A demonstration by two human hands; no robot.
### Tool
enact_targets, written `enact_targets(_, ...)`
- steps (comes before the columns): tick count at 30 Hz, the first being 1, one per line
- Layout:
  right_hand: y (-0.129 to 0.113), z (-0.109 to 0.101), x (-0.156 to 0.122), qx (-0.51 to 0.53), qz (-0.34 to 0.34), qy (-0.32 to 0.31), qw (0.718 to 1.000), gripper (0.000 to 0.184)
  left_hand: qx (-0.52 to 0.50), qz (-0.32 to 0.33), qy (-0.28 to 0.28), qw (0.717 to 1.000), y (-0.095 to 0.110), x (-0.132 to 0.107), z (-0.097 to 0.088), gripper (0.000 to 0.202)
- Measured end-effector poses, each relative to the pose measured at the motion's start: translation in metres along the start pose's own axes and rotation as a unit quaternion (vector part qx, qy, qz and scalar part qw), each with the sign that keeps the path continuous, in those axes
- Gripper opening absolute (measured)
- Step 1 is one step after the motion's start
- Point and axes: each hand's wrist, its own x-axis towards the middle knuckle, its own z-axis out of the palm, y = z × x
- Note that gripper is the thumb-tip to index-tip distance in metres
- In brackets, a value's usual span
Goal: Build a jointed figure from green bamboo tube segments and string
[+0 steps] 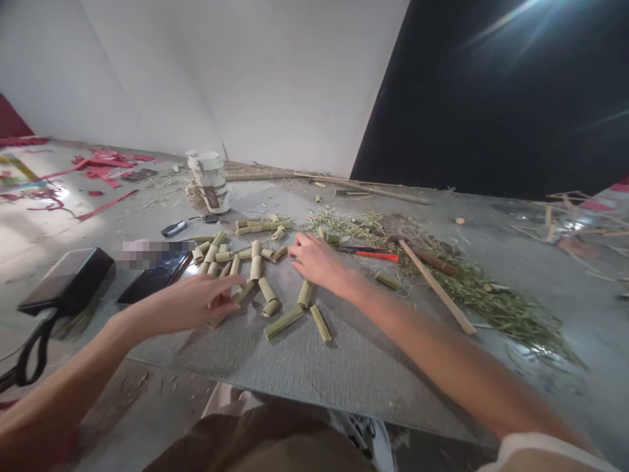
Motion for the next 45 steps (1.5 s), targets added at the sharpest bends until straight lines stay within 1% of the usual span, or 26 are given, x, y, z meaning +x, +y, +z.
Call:
enact_targets(3,0.002,-0.004,-0.001,0.011,0.001,0.0,1.0,0.013,-0.036,-0.016,0.009,0.999,0.011,-0.008,0.014,0.022)
enact_targets(5,-0.008,-0.006,-0.004,0.053,-0.009,-0.009,0.999,0.016,-0.052,-0.025,0.025,0.998,0.01,-0.008,0.017,0.019)
enact_targets(7,-0.023,-0.006,-0.008,0.114,-0.005,-0.028,0.993,0.02,-0.039,-0.042,0.06,0.997,0.003,-0.003,0.014,0.017)
enact_targets(8,-0.031,-0.006,-0.009,0.134,-0.003,-0.045,0.99,0.025,-0.018,-0.053,0.083,0.995,-0.003,0.0,0.011,0.015)
enact_targets(10,-0.044,-0.005,-0.009,0.148,-0.012,-0.066,0.987,0.036,0.036,-0.065,0.133,0.988,-0.015,0.01,0.003,0.013)
enact_targets(11,-0.048,-0.006,-0.007,0.145,-0.018,-0.065,0.987,0.037,0.059,-0.063,0.151,0.985,-0.022,0.016,-0.001,0.012)
enact_targets(13,-0.05,-0.007,0.002,0.119,-0.031,-0.039,0.992,0.03,0.088,-0.045,0.171,0.98,-0.033,0.028,-0.008,0.015)
enact_targets(15,-0.048,-0.008,0.014,0.081,-0.067,-0.01,0.994,0.027,0.106,-0.031,0.17,0.979,-0.042,0.039,-0.012,0.024)
enact_targets(16,-0.046,-0.007,0.021,0.062,-0.095,-0.006,0.994,0.031,0.114,-0.03,0.162,0.98,-0.046,0.043,-0.013,0.029)
enact_targets(18,-0.041,-0.005,0.033,0.038,-0.146,-0.017,0.988,0.039,0.128,-0.037,0.142,0.981,-0.054,0.05,-0.013,0.031)
enact_targets(20,-0.036,0.0,0.039,0.034,-0.165,-0.027,0.985,0.038,0.134,-0.045,0.128,0.982,-0.062,0.054,-0.012,0.027)
enact_targets(22,-0.032,0.005,0.04,0.045,-0.162,-0.03,0.985,0.033,0.142,-0.052,0.128,0.98,-0.069,0.053,-0.011,0.026)
enact_targets(25,-0.028,0.006,0.035,0.065,-0.154,-0.031,0.985,0.03,0.154,-0.052,0.153,0.975,-0.07,0.049,-0.013,0.026)
enact_targets(26,-0.026,0.006,0.033,0.069,-0.152,-0.032,0.985,0.03,0.151,-0.036,0.162,0.974,-0.068,0.047,-0.013,0.026)
enact_targets(28,-0.025,0.004,0.027,0.073,-0.144,-0.027,0.987,0.032,0.129,0.028,0.153,0.979,-0.061,0.043,-0.014,0.027)
enact_targets(30,-0.025,0.002,0.021,0.082,-0.122,-0.013,0.989,0.035,0.096,0.093,0.117,0.984,-0.052,0.04,-0.012,0.025)
enact_targets(32,-0.026,0.0,0.015,0.105,-0.09,-0.004,0.99,0.035,0.072,0.123,0.084,0.986,-0.047,0.039,-0.009,0.021)
enact_targets(34,-0.029,-0.001,0.009,0.14,-0.061,-0.011,0.988,0.03,0.055,0.125,0.078,0.988,-0.044,0.041,-0.005,0.019)
enact_targets(38,-0.035,-0.001,-0.001,0.198,-0.034,-0.028,0.979,0.026,0.027,0.124,0.091,0.988,-0.044,0.047,0.001,0.022)
enact_targets(42,-0.038,-0.001,-0.003,0.211,-0.015,-0.024,0.977,0.026,0.018,0.126,0.099,0.987,-0.041,0.05,0.003,0.025)
enact_targets(45,-0.037,-0.001,-0.001,0.221,-0.007,-0.021,0.975,0.026,0.013,0.1,0.111,0.989,-0.039,0.048,0.002,0.027)
